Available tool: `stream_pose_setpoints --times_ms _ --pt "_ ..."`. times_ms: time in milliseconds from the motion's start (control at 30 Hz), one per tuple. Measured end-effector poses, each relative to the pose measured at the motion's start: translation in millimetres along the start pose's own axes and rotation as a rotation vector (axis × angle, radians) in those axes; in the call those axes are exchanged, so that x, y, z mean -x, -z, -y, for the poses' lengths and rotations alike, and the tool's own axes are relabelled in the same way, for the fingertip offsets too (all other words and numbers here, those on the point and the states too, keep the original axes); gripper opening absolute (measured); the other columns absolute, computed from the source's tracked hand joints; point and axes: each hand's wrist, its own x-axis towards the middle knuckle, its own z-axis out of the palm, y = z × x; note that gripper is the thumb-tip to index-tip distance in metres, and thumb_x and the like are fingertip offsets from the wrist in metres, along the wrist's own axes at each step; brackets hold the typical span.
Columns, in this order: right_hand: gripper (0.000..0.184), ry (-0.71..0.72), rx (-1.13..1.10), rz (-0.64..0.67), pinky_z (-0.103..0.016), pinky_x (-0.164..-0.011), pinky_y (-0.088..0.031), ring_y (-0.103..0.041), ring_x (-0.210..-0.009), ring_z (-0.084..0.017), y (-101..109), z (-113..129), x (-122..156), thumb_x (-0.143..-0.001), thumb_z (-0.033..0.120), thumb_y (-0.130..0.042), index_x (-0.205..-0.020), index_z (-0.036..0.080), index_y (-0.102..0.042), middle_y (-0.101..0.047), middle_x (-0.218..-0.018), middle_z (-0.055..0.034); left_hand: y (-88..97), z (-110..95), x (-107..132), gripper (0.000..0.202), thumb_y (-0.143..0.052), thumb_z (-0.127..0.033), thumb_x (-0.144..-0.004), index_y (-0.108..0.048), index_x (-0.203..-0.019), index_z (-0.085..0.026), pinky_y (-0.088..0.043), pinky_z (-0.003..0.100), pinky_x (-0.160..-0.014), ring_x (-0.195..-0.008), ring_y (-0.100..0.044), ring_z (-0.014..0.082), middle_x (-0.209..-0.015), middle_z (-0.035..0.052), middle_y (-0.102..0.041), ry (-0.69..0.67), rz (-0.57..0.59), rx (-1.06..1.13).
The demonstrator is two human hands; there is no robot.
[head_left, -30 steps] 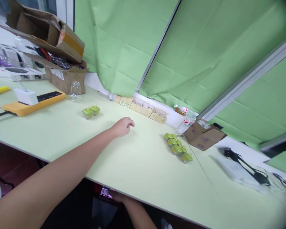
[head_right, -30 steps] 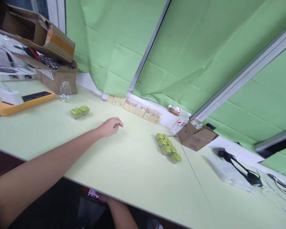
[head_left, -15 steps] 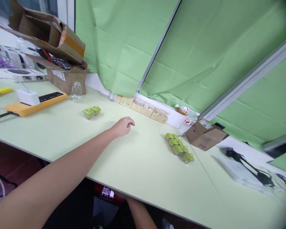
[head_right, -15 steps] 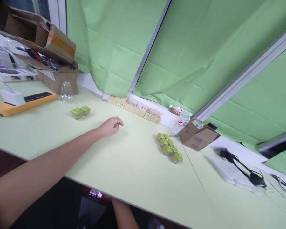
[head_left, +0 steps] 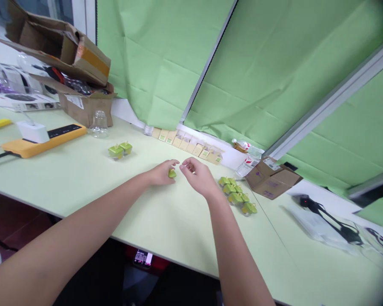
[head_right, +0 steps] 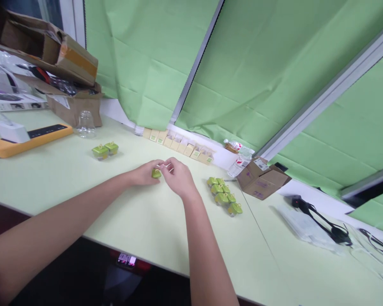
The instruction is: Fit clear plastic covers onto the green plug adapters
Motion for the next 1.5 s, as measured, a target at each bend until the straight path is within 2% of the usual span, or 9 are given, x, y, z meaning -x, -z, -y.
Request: stream_pose_setpoints --times_ms 100,200,567,733,867,967,1133,1300,1500 --pt "0.025 -0.025 -0.065 -0.013 -0.030 -0.075 -0.049 -0.060 -0.077 -0.016 -25 -58 -24 -0.077 0.037 -0.068 -0.094 0.020 -0.070 -0.068 -0.090 -0.0035 -3.4 -1 1 0.089 -0.077 -0.025 -0.061 -0.038 -0.140 -0.024 -0.051 0.037 -0.089 -0.107 -0.062 0.0250 -0.129 0.0126 -0.055 0.026 0.083 0.104" --pt "0.030 -0.028 -0.203 -0.054 -0.030 -0.075 -0.050 -0.062 -0.082 -0.016 -48 -89 -22 -0.078 0.039 -0.067 -0.101 0.021 -0.071 -0.068 -0.101 -0.0054 -5.6 -6 3 0.099 -0.081 -0.027 -0.058 -0.032 -0.145 -0.024 -0.050 0.037 -0.089 -0.103 -0.064 0.0242 -0.130 0.0139 -0.056 0.036 0.142 0.165" --pt "0.021 -0.080 -0.474 -0.222 -0.032 -0.080 -0.051 -0.061 -0.081 -0.016 -44 -82 -20 -0.079 0.041 -0.065 -0.084 0.020 -0.066 -0.066 -0.085 -0.0012 -10.7 -11 5 0.077 -0.074 -0.030 -0.067 -0.045 -0.138 -0.023 -0.050 0.035 -0.088 -0.106 -0.063 0.0252 -0.124 0.0094 -0.063 -0.050 0.131 0.020" --pt "0.022 -0.317 -0.900 -0.368 -0.033 -0.066 -0.056 -0.063 -0.077 -0.017 -31 -85 -21 -0.078 0.040 -0.067 -0.082 0.024 -0.053 -0.065 -0.086 0.0003 -0.7 16 -2 0.065 -0.066 -0.031 -0.074 -0.048 -0.135 -0.020 -0.048 0.039 -0.095 -0.112 -0.061 0.0275 -0.126 0.0129 -0.061 0.065 -0.065 -0.226" --pt "0.022 -0.509 -0.957 -0.269 -0.031 -0.069 -0.056 -0.064 -0.074 -0.016 -29 -90 -20 -0.078 0.037 -0.071 -0.079 0.022 -0.055 -0.065 -0.082 -0.0018 10.9 20 -3 0.052 -0.060 -0.033 -0.079 -0.054 -0.127 -0.015 -0.040 0.046 -0.107 -0.126 -0.049 0.0322 -0.135 0.0158 -0.052 0.123 -0.209 -0.455" --pt "0.028 -0.473 -0.946 -0.135 -0.027 -0.076 -0.055 -0.064 -0.080 -0.014 -34 -89 -17 -0.067 0.028 -0.082 -0.084 0.020 -0.062 -0.066 -0.087 -0.0024 9.8 -1 1 0.060 -0.060 -0.026 -0.077 -0.048 -0.135 -0.016 -0.034 0.047 -0.113 -0.136 -0.036 0.0313 -0.142 0.0143 -0.045 -0.042 -0.262 -0.496" --pt "0.037 -0.390 -0.952 -0.014 -0.025 -0.076 -0.051 -0.063 -0.080 -0.012 -38 -82 -13 -0.064 0.029 -0.085 -0.094 0.020 -0.065 -0.067 -0.088 -0.0008 -6.6 -40 7 0.049 -0.051 -0.014 -0.080 -0.056 -0.128 -0.021 -0.047 0.036 -0.101 -0.120 -0.053 0.0229 -0.130 0.0078 -0.057 -0.299 -0.091 -0.324" --pt "0.039 -0.433 -0.880 0.130 -0.023 -0.062 -0.048 -0.062 -0.069 -0.012 -33 -85 -11 -0.074 0.045 -0.078 -0.102 0.022 -0.063 -0.067 -0.081 -0.0018 -11.3 -38 5 0.036 -0.052 -0.015 -0.078 -0.065 -0.112 -0.018 -0.053 0.030 -0.080 -0.098 -0.061 0.0192 -0.115 0.0088 -0.063 -0.259 -0.054 -0.129" --pt "0.037 -0.488 -0.896 0.195 -0.020 -0.050 -0.039 -0.049 -0.052 -0.009 -31 -86 -12 -0.079 0.055 -0.069 -0.091 0.021 -0.058 -0.055 -0.064 0.0041 -11.2 -35 3 0.032 -0.058 -0.023 -0.079 -0.067 -0.109 -0.018 -0.052 0.029 -0.075 -0.093 -0.061 0.0184 -0.113 0.0094 -0.063 -0.205 -0.024 -0.031"
